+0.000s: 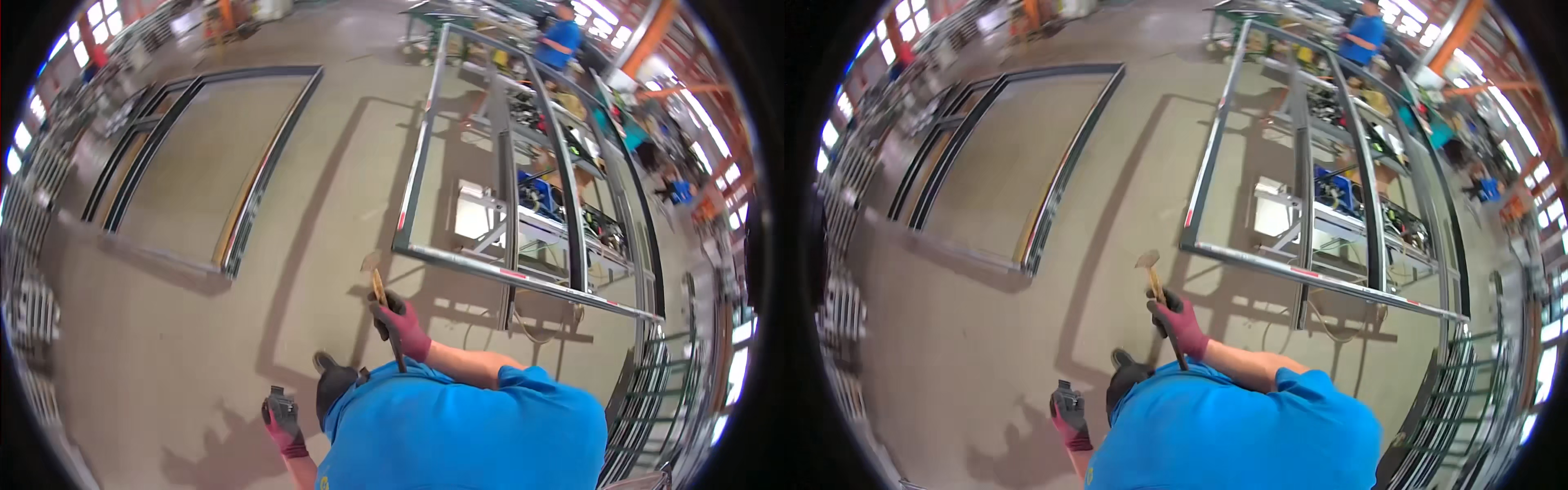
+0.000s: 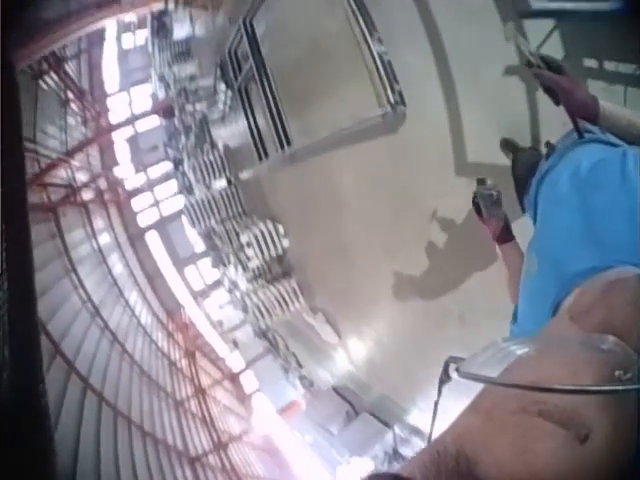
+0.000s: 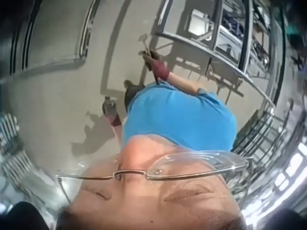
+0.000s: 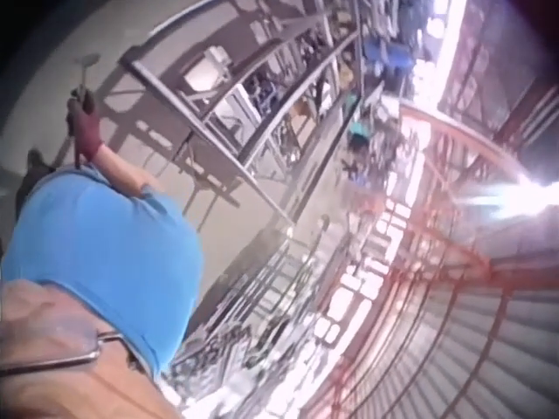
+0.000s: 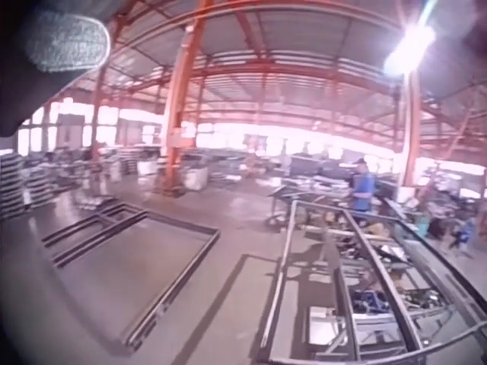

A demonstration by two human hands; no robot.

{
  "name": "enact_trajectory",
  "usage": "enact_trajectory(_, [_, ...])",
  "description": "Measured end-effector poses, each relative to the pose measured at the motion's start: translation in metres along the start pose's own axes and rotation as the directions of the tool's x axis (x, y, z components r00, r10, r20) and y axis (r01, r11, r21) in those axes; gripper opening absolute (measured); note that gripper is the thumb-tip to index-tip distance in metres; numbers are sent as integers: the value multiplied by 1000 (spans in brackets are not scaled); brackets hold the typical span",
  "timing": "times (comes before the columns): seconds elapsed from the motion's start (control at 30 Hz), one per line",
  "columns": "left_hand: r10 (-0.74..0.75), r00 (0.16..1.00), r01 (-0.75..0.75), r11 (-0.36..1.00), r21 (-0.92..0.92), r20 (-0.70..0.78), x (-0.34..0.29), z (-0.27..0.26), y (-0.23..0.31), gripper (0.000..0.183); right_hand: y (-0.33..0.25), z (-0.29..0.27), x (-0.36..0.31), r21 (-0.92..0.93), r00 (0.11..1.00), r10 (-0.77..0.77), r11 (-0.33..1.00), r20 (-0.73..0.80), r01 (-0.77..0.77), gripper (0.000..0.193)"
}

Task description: The person is assembling large metal frames by drilling holes and positioning metal profiles on a workbench.

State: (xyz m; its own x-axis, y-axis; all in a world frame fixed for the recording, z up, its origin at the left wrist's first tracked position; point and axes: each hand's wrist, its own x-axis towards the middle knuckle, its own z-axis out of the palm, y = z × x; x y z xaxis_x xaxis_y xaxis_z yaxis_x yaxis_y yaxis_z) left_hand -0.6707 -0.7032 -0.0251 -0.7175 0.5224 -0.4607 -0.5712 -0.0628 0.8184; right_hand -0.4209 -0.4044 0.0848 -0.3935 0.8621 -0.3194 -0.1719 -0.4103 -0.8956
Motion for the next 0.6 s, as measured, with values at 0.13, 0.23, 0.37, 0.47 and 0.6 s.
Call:
enact_trajectory(0.13, [4,967,-41,990,138,256,170,87,104,35,-29,42,66,66,988,-62,995,-142,72,34])
enact_trajectory(0.23, [88,933,-156,972,174,349,263,179,175,37,-31,65,129,100,967,-128,983,-220,153,33])
enact_trajectory(0.37, [76,827,-229,950,211,557,384,277,201,41,-21,76,231,124,935,-151,972,-322,200,30])
enact_trajectory(0.47, [-10,833,-92,983,157,553,469,318,166,44,-59,97,312,182,944,-86,972,-318,150,28])
enact_trajectory(0.6, [-162,874,48,967,252,458,493,424,182,34,-106,97,430,197,934,-87,967,-345,163,24])
